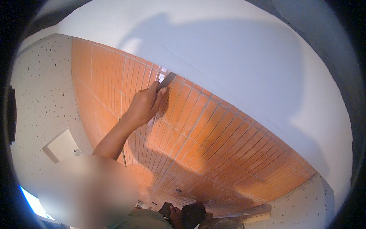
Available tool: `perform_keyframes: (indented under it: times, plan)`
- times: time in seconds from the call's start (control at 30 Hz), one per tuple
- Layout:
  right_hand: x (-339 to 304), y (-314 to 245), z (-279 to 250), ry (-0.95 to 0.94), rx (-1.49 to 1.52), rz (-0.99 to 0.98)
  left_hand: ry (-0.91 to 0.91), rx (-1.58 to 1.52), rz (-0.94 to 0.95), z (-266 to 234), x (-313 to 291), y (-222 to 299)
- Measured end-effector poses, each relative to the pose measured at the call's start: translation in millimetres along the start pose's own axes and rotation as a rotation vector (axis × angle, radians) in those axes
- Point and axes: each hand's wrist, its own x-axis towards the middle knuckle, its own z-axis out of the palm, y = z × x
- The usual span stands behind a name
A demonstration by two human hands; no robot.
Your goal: The person uses a grout float to apply grout to the joints between orange rectangular tiles on a curved wall. They hold a dark cloth in their left hand while working with the float in their right hand, smoothing the grout into the gaps.
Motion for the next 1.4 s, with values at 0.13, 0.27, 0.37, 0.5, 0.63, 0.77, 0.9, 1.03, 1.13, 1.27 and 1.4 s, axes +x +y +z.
perform_keyframes:
  times: [0.13,0.27,0.37,0.5,0.63,0.77,0.9,1.03,1.13,1.27,1.4]
  plan:
    - [-5.3,0.5,7.3,0.036,0.024,0.039,-0.049,0.163,0.038,-15.6,2.4,12.7]
    - [-7.1,-20.0,0.1,0.016,0.016,-0.037,-0.168,0.261,0.037,-38.3,10.3,20.2]
    - [-14.8,-16.7,0.2,0.01,0.052,-0.031,-0.271,0.258,0.001,-40.3,12.6,25.9]
    - [-14.1,-17.3,1.4,-0.007,0.043,0.005,-0.286,0.23,-0.025,-34.7,10.6,24.1]
    - [10.6,15.5,16.9,0.038,0.023,0.018,-0.215,0.191,-0.032,-33.3,6.2,20.4]
    - [1.3,-1.0,11.6,0.024,0.045,0.027,-0.199,0.134,-0.071,-29.8,7.4,19.8]
    - [7.7,12.9,18.0,0.022,0.099,0.045,-0.18,-0.062,-0.063,-23.4,6.3,9.0]
    - [0.7,5.1,11.5,0.005,0.01,0.006,-0.382,-0.408,-0.3,-28.6,0.9,18.8]
    - [2.7,9.3,9.7,0.009,0.026,-0.015,-0.098,-0.314,-0.149,-23.7,-6.7,-2.1]
    - [1.9,2.8,7.2,-0.031,-0.016,0.022,-0.056,-0.197,-0.061,-12.8,-3.3,-7.5]
    - [-4.9,-7.4,4.6,-0.057,0.012,0.037,-0.085,-0.049,-0.02,-18.7,8.5,9.7]
